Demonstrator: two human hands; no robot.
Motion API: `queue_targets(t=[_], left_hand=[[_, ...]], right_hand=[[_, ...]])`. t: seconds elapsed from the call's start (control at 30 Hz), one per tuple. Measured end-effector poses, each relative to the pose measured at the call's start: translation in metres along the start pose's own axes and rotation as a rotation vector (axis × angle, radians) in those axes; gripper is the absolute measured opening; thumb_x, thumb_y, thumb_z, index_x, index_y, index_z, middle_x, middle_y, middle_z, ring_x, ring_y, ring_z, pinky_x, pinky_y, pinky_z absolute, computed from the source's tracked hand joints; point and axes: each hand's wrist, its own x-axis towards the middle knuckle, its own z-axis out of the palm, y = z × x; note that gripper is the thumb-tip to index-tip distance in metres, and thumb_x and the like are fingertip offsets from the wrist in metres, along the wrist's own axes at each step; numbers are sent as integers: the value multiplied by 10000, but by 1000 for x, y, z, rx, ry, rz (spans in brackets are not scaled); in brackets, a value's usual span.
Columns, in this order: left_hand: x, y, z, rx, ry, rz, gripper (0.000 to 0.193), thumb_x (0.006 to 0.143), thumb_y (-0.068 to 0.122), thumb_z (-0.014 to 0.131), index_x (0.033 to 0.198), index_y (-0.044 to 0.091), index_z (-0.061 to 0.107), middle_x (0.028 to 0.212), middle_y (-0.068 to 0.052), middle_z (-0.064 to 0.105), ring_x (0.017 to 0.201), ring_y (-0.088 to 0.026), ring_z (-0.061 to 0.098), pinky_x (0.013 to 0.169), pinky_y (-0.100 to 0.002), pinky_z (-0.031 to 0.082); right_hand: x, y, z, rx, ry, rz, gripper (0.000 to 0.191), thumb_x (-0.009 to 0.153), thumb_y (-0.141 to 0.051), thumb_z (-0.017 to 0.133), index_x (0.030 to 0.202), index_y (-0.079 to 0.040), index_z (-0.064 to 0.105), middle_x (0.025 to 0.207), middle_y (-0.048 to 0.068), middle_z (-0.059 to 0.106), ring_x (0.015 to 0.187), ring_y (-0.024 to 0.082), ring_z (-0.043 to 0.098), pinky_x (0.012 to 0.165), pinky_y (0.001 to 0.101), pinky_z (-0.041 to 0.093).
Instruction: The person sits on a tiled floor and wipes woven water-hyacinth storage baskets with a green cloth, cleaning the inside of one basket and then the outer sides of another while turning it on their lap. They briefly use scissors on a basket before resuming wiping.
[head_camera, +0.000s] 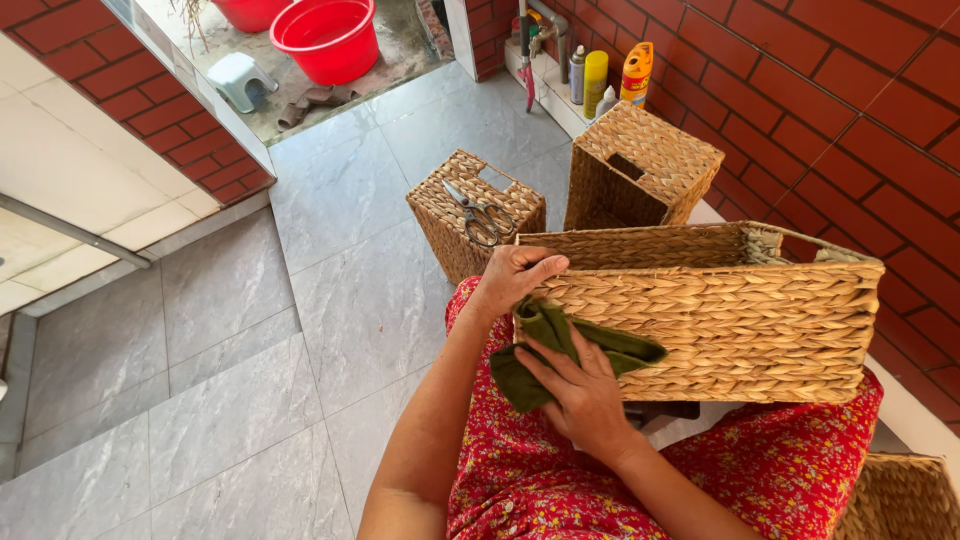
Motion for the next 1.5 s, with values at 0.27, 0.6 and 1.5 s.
queue_targets(t=[0.27, 0.6, 1.5], left_hand=[[4, -3, 6, 12, -35, 109, 326, 957, 334, 743, 900, 13, 752, 616, -3, 584, 612, -21, 487, 527, -280, 440], [6, 0, 12, 21, -41, 58, 326, 950, 353, 749, 884, 34, 769, 602, 2, 575, 583, -36, 476, 509, -283, 420], [3, 3, 8, 37, -23, 69, 348, 954, 338, 741, 839, 10, 725, 592, -31, 528, 576, -49, 448, 505, -294, 402]], right_hand=[[-66, 98, -26, -226, 129, 299, 865, 574, -31, 855, 1374, -276, 635, 1352, 92, 638, 1249, 360, 555, 1109, 514, 416], [-109, 189, -106, -198, 573, 627, 561, 983, 134, 636, 1464, -156, 626, 1592, 95, 548, 1472, 333, 474, 1345, 497, 376], [-90, 190, -91, -458, 333, 449, 681, 816, 84, 738, 1437, -177, 638, 1522, 23, 635, 1383, 298, 502, 1216, 465, 332]])
